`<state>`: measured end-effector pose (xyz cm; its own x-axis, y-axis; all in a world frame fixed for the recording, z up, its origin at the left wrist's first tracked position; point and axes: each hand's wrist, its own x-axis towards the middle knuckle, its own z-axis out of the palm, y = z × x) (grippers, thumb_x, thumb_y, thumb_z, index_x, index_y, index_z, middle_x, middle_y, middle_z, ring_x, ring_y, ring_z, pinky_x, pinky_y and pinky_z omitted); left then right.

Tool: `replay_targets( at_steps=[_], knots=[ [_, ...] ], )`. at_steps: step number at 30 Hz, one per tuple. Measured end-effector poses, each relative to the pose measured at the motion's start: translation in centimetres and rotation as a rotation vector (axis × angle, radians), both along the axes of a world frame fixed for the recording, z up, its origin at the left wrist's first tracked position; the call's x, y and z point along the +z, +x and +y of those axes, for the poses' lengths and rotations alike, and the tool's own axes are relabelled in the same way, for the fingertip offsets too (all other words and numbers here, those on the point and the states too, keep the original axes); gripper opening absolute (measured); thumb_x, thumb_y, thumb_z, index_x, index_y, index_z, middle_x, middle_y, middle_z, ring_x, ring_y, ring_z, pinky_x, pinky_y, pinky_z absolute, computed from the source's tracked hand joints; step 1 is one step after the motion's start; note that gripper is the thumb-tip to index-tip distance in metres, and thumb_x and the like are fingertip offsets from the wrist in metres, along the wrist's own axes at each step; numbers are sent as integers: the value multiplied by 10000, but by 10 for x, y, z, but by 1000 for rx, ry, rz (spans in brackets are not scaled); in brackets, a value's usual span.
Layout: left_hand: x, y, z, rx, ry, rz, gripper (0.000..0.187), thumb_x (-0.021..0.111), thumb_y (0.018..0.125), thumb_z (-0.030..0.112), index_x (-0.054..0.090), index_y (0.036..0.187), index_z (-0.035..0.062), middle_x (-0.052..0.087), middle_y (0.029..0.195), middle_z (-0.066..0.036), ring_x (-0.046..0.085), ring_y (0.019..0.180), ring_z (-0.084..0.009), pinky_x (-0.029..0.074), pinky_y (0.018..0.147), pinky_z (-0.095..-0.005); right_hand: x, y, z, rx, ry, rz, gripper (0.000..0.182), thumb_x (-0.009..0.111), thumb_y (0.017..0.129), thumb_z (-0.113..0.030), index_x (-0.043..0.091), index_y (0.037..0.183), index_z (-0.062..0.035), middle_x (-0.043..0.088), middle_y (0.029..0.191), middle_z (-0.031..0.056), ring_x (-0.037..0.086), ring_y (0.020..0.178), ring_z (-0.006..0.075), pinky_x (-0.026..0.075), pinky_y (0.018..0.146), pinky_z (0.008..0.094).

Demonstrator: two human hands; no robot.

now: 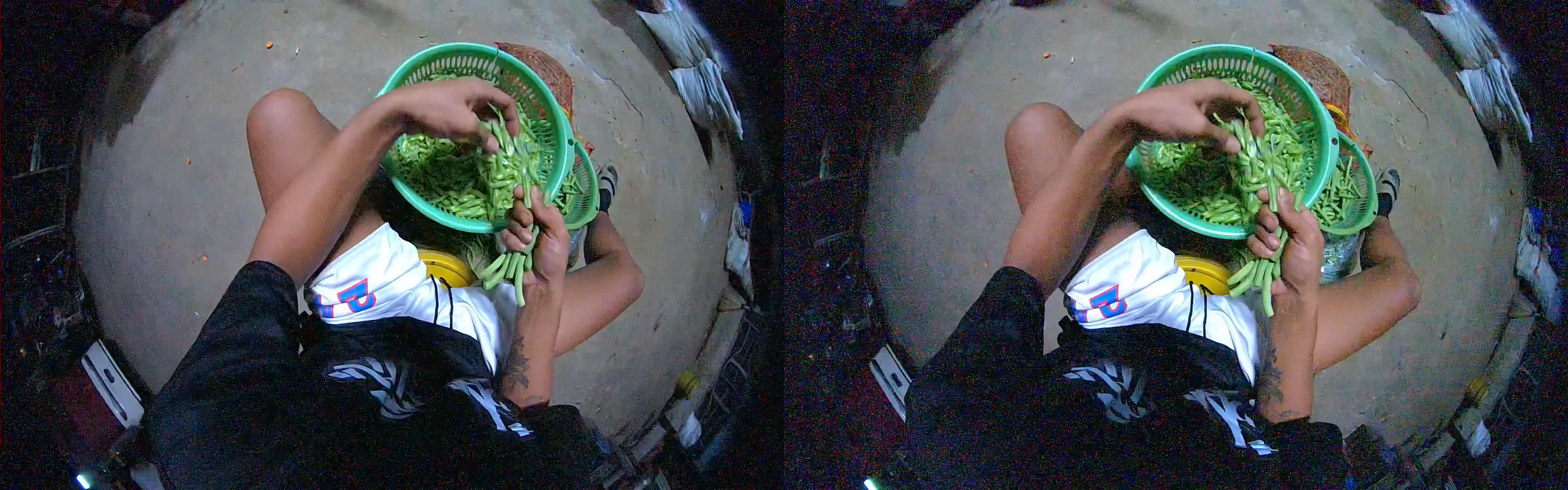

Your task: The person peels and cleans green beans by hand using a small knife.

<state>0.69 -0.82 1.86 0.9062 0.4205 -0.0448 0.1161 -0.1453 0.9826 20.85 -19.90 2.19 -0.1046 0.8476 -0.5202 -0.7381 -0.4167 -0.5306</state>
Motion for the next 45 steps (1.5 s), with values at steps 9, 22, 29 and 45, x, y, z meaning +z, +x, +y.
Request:
replay_targets(
  at_steps=[9, 22, 29, 45],
  knots=[
    [4, 3, -9, -40, -25, -1, 389, 765, 859, 99, 637, 1215, 9, 677, 1133, -76, 610, 1087, -163, 491, 964, -334, 4, -5, 2, -22, -64, -74, 282, 583, 1035, -263, 620, 1107, 7, 580, 756, 26, 405, 484, 52, 342, 433, 202],
    [3, 13, -26, -55, 29, 3, 409, 765, 847, 113, 634, 1222, 14, 686, 1086, -76, 619, 1038, -151, 501, 916, -316, -5, -5, 0, -49, -35, 86, 206, 588, 1021, -190, 609, 1095, 1, 535, 732, -3, 416, 502, 43, 345, 431, 197],
    [-1, -3, -1, 47, -117, 38, 386, 753, 852, 106, 636, 1209, 21, 675, 1117, -65, 605, 1078, -154, 488, 949, -318, -1, -6, 0, -42, 5, 64, 168, 582, 1018, -156, 603, 1086, -4, 520, 733, -9, 413, 513, 43, 351, 441, 197],
    [-3, 13, -25, -144, -90, -35, 405, 773, 833, 80, 638, 1211, 26, 672, 1155, -64, 599, 1096, -170, 485, 953, -343, -4, -8, 1, -78, 18, 8, 138, 562, 1026, -143, 586, 1104, -32, 522, 747, 3, 416, 521, 50, 358, 448, 202]
  ],
)
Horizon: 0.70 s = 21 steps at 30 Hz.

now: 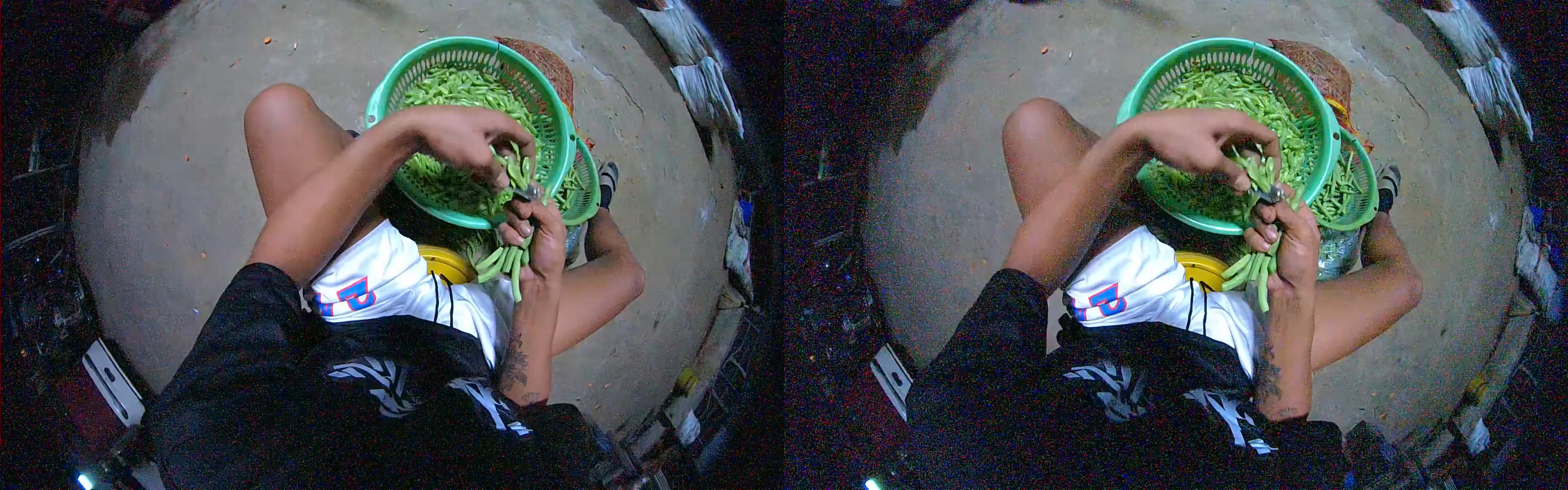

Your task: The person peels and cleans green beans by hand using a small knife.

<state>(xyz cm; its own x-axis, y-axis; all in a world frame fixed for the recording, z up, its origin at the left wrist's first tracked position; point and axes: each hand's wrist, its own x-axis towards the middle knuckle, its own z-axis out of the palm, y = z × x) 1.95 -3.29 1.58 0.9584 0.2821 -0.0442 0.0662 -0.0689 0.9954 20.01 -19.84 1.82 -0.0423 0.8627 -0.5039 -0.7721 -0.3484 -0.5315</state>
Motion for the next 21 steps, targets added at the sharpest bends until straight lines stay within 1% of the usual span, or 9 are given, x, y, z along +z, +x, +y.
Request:
replay_targets(
  at_steps=[1, 3, 5, 7, 11, 13, 17, 18, 21],
  knots=[
    [3, -1, 1, -28, -54, -7, 405, 767, 839, 79, 634, 1218, 26, 671, 1146, -66, 600, 1082, -169, 485, 944, -343, 0, -1, 0, 5, 1, -16, 134, 563, 1026, -143, 589, 1097, -32, 522, 744, 2, 414, 519, 49, 354, 446, 203],
    [7, -12, 11, 15, 179, -37, 415, 756, 848, 73, 622, 1237, 26, 668, 1130, -71, 605, 1042, -169, 492, 922, -347, -2, 3, 1, 54, 30, -4, 137, 567, 1024, -143, 585, 1117, -43, 527, 749, 6, 413, 521, 49, 350, 446, 200],
    [8, -15, 15, 89, -111, 36, 414, 751, 858, 75, 615, 1247, 33, 666, 1119, -71, 607, 1018, -168, 498, 897, -336, -2, 4, -1, 48, 16, -14, 137, 571, 1021, -141, 586, 1117, -44, 530, 749, 8, 414, 521, 48, 347, 445, 199],
    [10, -12, 9, 75, -14, 65, 396, 742, 871, 73, 614, 1244, 37, 667, 1132, -73, 606, 1027, -166, 500, 881, -318, -3, 3, -1, 26, 19, -17, 135, 575, 1019, -141, 589, 1109, -41, 533, 747, 7, 415, 520, 48, 346, 444, 199],
    [5, -1, -3, -40, -218, -22, 381, 748, 862, 98, 627, 1218, 34, 669, 1166, -62, 603, 1074, -175, 490, 942, -343, 3, -3, 2, 11, -21, -33, 135, 584, 1015, -146, 596, 1096, -39, 537, 749, 6, 415, 520, 48, 341, 444, 198],
    [4, -6, 11, -28, 68, -23, 378, 762, 845, 116, 645, 1192, 27, 669, 1158, -53, 590, 1094, -176, 463, 991, -357, 2, 0, 2, 39, -13, -31, 149, 586, 1015, -152, 598, 1108, -35, 538, 752, 6, 416, 519, 50, 342, 444, 199],
    [5, -17, 23, 133, -3, -65, 377, 768, 838, 115, 655, 1189, 35, 669, 1137, -39, 574, 1084, -158, 455, 983, -349, 0, 0, 9, 56, -26, -112, 183, 594, 1020, -176, 618, 1115, -22, 533, 756, -4, 415, 527, 49, 351, 454, 197],
    [4, -17, 23, 167, -27, -70, 358, 758, 856, 117, 674, 1193, 32, 681, 1006, -41, 599, 931, -112, 490, 774, -277, 3, -2, 11, 52, -24, -111, 183, 594, 1020, -176, 618, 1115, -22, 533, 756, -4, 415, 527, 49, 351, 454, 197],
    [1, -16, 20, 149, -16, -8, 370, 754, 856, 117, 678, 1211, 42, 681, 997, -37, 596, 909, -119, 486, 767, -286, 11, -9, 16, 114, -56, -308, 177, 638, 1002, -181, 647, 1055, -12, 538, 734, -9, 411, 509, 45, 348, 446, 197]
  ],
)
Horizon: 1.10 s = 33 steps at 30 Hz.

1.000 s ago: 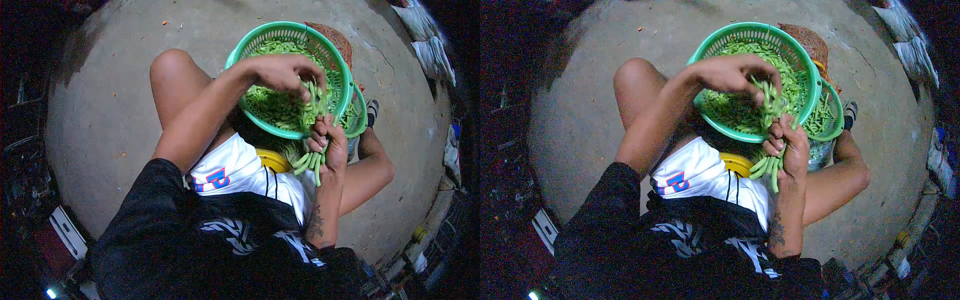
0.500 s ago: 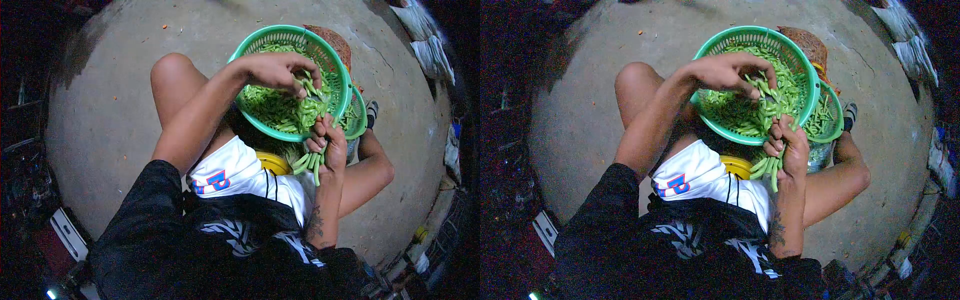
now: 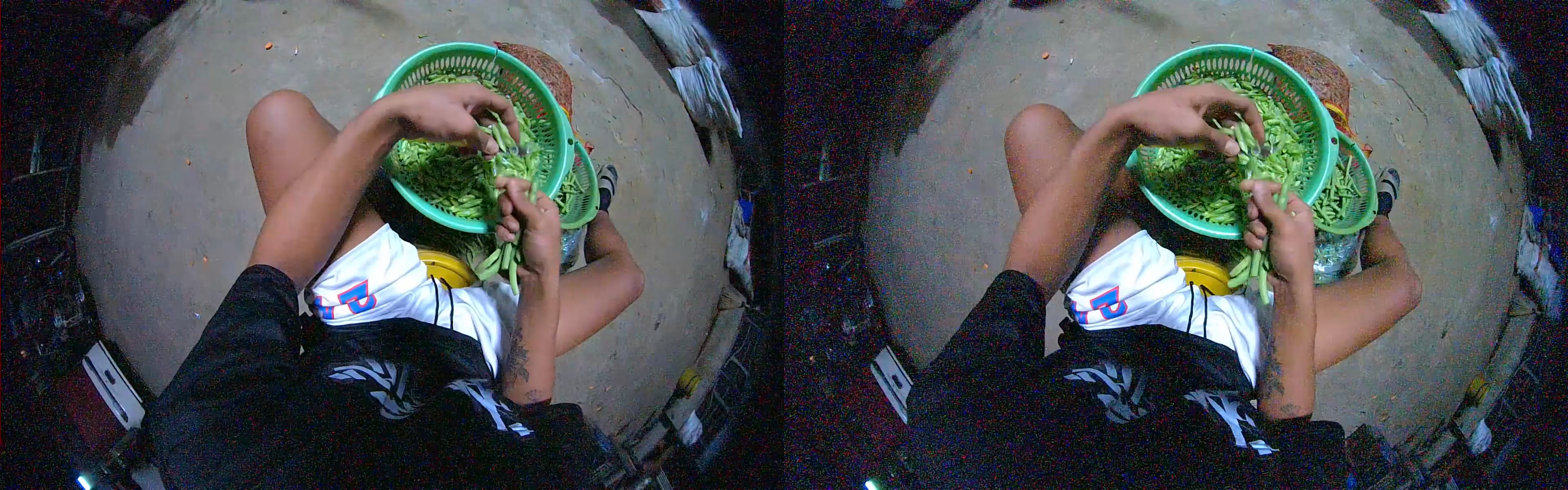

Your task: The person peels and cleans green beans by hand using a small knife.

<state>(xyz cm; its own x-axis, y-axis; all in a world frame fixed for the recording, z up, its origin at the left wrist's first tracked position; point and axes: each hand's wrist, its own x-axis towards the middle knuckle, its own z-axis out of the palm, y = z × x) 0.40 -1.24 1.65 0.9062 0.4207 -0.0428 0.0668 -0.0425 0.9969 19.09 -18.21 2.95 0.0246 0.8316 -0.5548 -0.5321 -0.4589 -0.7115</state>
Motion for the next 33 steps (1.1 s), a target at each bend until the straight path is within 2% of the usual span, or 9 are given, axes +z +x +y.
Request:
replay_targets(
  at_steps=[2, 4, 8, 14, 17, 20, 26, 31, 33],
  knots=[
    [0, 6, -5, -22, 85, -44, 392, 746, 848, 112, 680, 1229, 46, 685, 991, -43, 596, 891, -133, 486, 775, -306, -1, 1, -3, 196, -33, -184, 155, 710, 954, -159, 664, 993, -16, 542, 684, -13, 413, 483, 43, 334, 429, 201],
    [3, 11, -7, -215, 113, 15, 358, 733, 874, 91, 658, 1216, 18, 693, 1188, -87, 605, 1151, -183, 454, 1023, -357, 2, -4, -4, 215, -40, -183, 157, 762, 908, -135, 671, 975, -25, 544, 643, -18, 417, 461, 46, 315, 415, 207],
    [5, 17, -9, -308, 64, 40, 398, 737, 860, 105, 652, 1234, 2, 694, 1145, -93, 612, 1100, -179, 453, 1011, -361, 5, -4, -4, 288, -25, -157, 169, 783, 895, -148, 677, 977, -45, 536, 651, -29, 424, 477, 43, 313, 433, 205],
    [10, 1, 5, -59, 145, 29, 368, 759, 861, 127, 670, 1201, 20, 689, 1075, -71, 602, 1038, -158, 479, 930, -338, -1, 1, -16, -31, 112, 79, 270, 621, 1011, -250, 648, 1087, 8, 568, 770, 18, 421, 529, 55, 349, 458, 205],
    [0, 0, 6, 43, 14, 67, 378, 744, 849, 126, 661, 1189, -19, 716, 959, -89, 627, 860, -164, 509, 756, -338, -7, 11, -22, -95, 109, 76, 297, 565, 1043, -251, 630, 1117, 29, 588, 808, 35, 421, 526, 62, 365, 455, 207],
    [6, 1, 6, 37, 184, 189, 393, 773, 868, 159, 657, 1217, 18, 682, 1090, -85, 608, 1027, -155, 498, 910, -338, -9, 11, -26, -46, 93, 57, 272, 543, 1059, -258, 605, 1132, -4, 563, 829, -2, 401, 530, 21, 351, 451, 175],
    [4, 12, -11, 85, 214, 103, 424, 782, 849, 162, 639, 1231, 46, 669, 1118, -74, 618, 1067, -195, 486, 984, -342, -19, 12, -29, -68, 102, 212, 236, 565, 1045, -200, 599, 1157, 4, 573, 888, 20, 409, 541, 28, 356, 458, 186],
    [6, -4, 11, 103, 41, 53, 369, 763, 843, 87, 647, 1192, 49, 666, 1042, -20, 584, 819, -100, 501, 696, -285, -19, 21, -34, -83, 94, 283, 229, 560, 1049, -207, 591, 1145, -1, 561, 865, 7, 403, 545, 25, 353, 457, 180],
    [8, -4, 10, 96, 67, 85, 372, 767, 842, 96, 647, 1190, 45, 670, 1053, -26, 594, 856, -112, 508, 738, -296, -19, 22, -32, -79, 95, 302, 229, 559, 1050, -209, 589, 1144, -2, 556, 858, 3, 402, 546, 23, 351, 456, 177]
  ],
)
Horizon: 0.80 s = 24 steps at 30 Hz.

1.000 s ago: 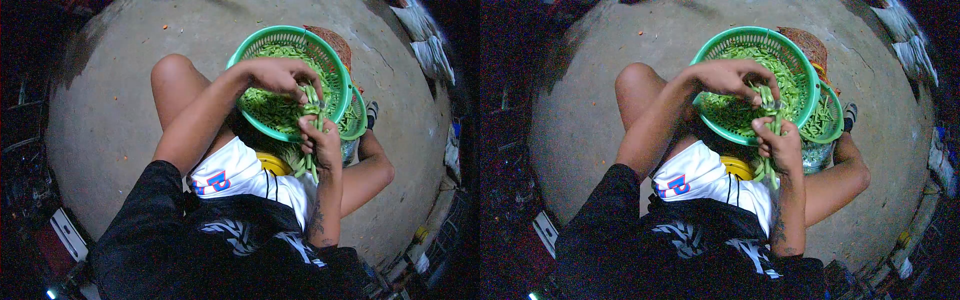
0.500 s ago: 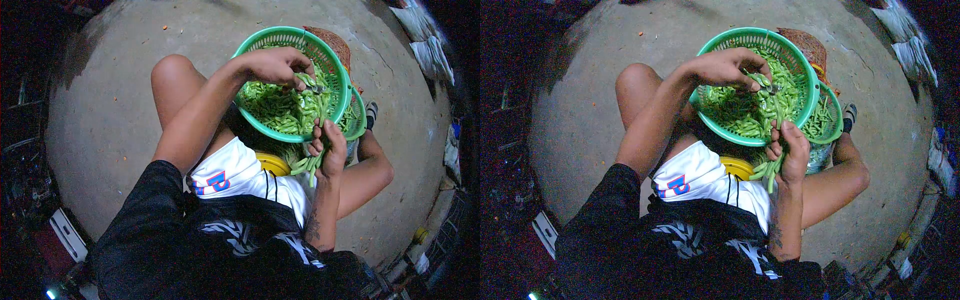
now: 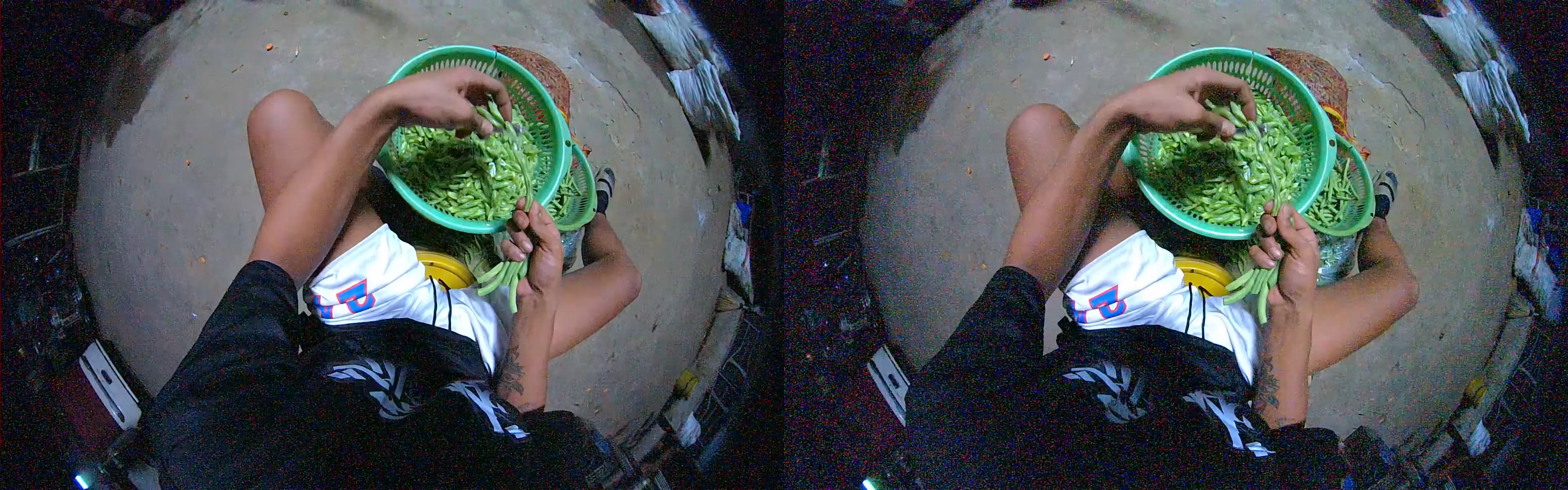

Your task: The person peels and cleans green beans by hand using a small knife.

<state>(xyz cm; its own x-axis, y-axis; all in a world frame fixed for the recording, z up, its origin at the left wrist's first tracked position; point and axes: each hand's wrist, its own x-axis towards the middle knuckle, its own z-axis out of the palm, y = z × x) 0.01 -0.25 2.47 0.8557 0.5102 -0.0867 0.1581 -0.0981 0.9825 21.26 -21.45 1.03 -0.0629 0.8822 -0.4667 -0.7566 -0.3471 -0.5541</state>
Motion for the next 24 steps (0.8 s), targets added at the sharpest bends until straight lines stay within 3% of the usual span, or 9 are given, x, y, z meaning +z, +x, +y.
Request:
replay_targets(
  at_steps=[2, 3, 7, 12, 13, 17, 20, 21, 24],
  knots=[
    [3, 5, -10, -45, 142, -12, 397, 781, 837, 121, 648, 1202, 37, 681, 1091, -50, 618, 994, -153, 507, 886, -330, 0, -2, 3, 14, -18, -8, 228, 561, 1050, -210, 587, 1144, -5, 549, 848, -4, 403, 550, 20, 347, 455, 174],
    [3, 9, -18, -63, 70, 44, 412, 788, 829, 128, 658, 1209, 36, 689, 1127, -69, 615, 1087, -173, 484, 976, -346, 1, -4, 4, 15, -20, -10, 228, 561, 1050, -210, 587, 1144, -5, 549, 848, -4, 403, 550, 20, 347, 455, 174],
    [-7, 8, -8, -144, 12, -151, 367, 769, 841, 101, 665, 1180, 4, 699, 1096, -70, 629, 1057, -172, 494, 963, -329, 0, -4, 3, 19, -14, 19, 231, 568, 1046, -208, 586, 1148, -1, 544, 846, -3, 404, 548, 19, 346, 454, 176],
    [1, 0, -3, -25, -130, 42, 404, 779, 841, 122, 650, 1210, 20, 673, 1020, -44, 613, 954, -157, 497, 857, -320, 1, -3, 4, 1, 6, 34, 234, 557, 1054, -208, 585, 1151, 3, 541, 852, 3, 401, 547, 20, 353, 456, 174],
    [0, 5, -11, -10, 191, -44, 430, 795, 828, 140, 649, 1218, 35, 647, 994, -31, 599, 952, -152, 490, 852, -317, -1, -4, 4, 1, 7, 26, 233, 553, 1057, -208, 586, 1153, 2, 541, 855, 5, 401, 548, 20, 353, 457, 174],
    [4, 11, -20, -96, 147, 65, 407, 792, 835, 149, 651, 1202, 40, 662, 1059, -37, 602, 1014, -161, 488, 880, -328, 1, -7, 7, -1, -4, 25, 229, 548, 1060, -205, 589, 1157, -2, 541, 855, 3, 408, 548, 19, 350, 453, 173],
    [-7, -4, 2, -14, -165, -82, 348, 750, 867, 105, 642, 1190, 35, 661, 1073, -40, 634, 938, -132, 528, 788, -297, 1, -1, 3, -2, -10, 23, 235, 556, 1058, -215, 594, 1155, -4, 550, 852, -3, 406, 547, 19, 344, 450, 172],
    [-2, -8, 4, -6, -155, -45, 351, 739, 868, 86, 639, 1201, 38, 660, 1095, -45, 640, 893, -125, 531, 744, -272, 2, 0, 2, -11, -20, 28, 238, 559, 1057, -218, 596, 1154, -4, 554, 852, -5, 405, 546, 20, 342, 450, 171],
    [3, 3, -11, -64, 16, -3, 385, 751, 850, 85, 635, 1212, 25, 658, 1095, -44, 630, 960, -148, 523, 829, -318, 0, -4, 6, -1, -7, 22, 241, 572, 1049, -216, 596, 1156, -1, 559, 856, -5, 400, 546, 19, 345, 453, 175]
  ],
)
